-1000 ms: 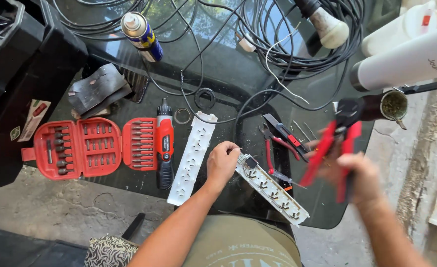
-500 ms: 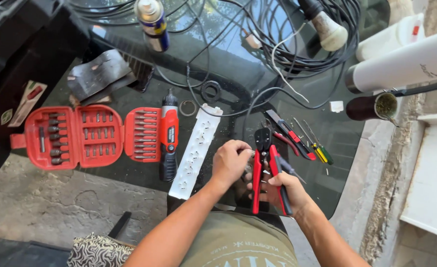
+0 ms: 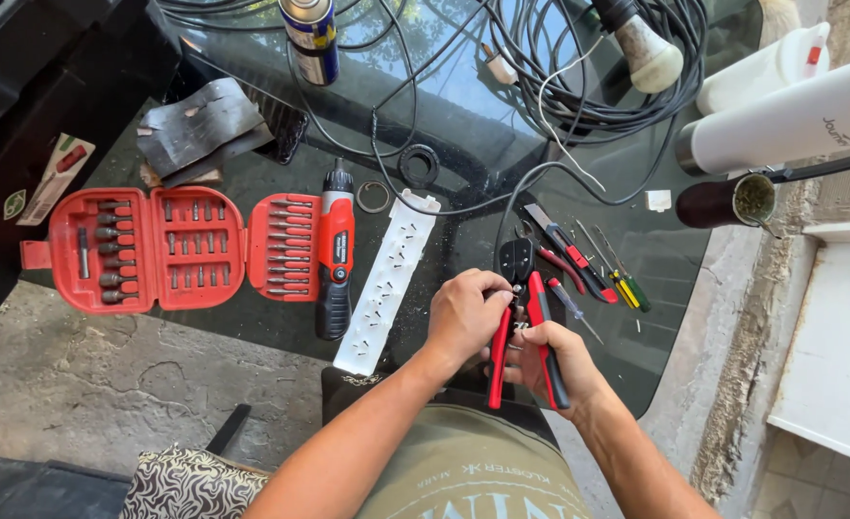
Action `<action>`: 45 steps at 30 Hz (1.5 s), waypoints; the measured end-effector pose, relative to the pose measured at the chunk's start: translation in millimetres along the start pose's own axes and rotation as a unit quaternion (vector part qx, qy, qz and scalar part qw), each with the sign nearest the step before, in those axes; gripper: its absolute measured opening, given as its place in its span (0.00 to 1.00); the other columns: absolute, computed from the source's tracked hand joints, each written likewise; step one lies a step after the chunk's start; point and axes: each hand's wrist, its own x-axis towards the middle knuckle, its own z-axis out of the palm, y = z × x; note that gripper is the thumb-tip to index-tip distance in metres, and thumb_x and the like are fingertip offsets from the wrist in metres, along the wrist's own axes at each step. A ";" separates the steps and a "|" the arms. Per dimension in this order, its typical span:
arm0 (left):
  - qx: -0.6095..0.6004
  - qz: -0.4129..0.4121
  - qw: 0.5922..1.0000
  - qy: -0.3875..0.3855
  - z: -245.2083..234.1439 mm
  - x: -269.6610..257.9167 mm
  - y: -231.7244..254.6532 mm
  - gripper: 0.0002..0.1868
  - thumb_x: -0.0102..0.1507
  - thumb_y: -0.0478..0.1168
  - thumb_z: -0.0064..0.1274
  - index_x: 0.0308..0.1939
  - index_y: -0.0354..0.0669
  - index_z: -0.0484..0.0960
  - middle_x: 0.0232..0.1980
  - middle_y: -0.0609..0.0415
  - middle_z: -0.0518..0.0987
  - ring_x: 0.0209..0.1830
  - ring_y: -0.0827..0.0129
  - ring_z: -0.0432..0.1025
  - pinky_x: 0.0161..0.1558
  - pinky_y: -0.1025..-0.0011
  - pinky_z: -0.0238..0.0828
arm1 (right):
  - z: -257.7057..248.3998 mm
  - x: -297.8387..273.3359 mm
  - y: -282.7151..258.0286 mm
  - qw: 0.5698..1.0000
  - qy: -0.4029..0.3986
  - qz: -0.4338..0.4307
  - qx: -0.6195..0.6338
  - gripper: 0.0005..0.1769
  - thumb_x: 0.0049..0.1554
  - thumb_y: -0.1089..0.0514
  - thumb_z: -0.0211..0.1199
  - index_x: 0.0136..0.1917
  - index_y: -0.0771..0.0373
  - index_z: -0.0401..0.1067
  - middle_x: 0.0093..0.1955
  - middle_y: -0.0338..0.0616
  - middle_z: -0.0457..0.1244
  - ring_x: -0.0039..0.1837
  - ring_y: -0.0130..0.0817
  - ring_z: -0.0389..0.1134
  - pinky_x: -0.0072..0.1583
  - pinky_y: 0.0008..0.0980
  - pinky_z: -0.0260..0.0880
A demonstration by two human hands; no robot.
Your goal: The person works on a white electrical component, using pliers to cut wires and a screwdriver to tighten connections. They manipulate the internal wiring and components of the device on a glass table.
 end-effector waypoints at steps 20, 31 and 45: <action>0.055 0.101 0.993 0.022 13.6 -3.8 -11.5 0.07 0.59 0.47 0.53 0.37 0.59 0.86 0.35 0.58 0.81 0.43 0.56 0.79 0.46 0.61 0.76 | 39.1 -22.7 -13.4 0.992 0.087 -0.032 -0.081 0.28 0.50 0.56 0.55 0.65 0.57 0.65 0.45 0.46 0.64 0.48 0.46 0.70 0.50 0.47 0.73; 0.032 0.080 0.995 0.045 21.1 2.5 -14.9 0.07 0.58 0.48 0.54 0.36 0.59 0.87 0.32 0.57 0.80 0.40 0.55 0.79 0.44 0.60 0.77 | 56.5 -22.8 -14.7 0.983 0.134 -0.074 -0.103 0.30 0.51 0.60 0.55 0.68 0.59 0.62 0.47 0.52 0.63 0.46 0.48 0.70 0.47 0.49 0.73; -0.018 0.046 0.999 0.001 4.4 5.2 -9.8 0.08 0.56 0.46 0.56 0.36 0.59 0.88 0.30 0.58 0.81 0.39 0.58 0.80 0.44 0.61 0.77 | -8.3 1.5 3.4 0.999 0.015 -0.045 -0.012 0.36 0.49 0.51 0.52 0.72 0.56 0.62 0.54 0.53 0.66 0.54 0.51 0.69 0.53 0.52 0.71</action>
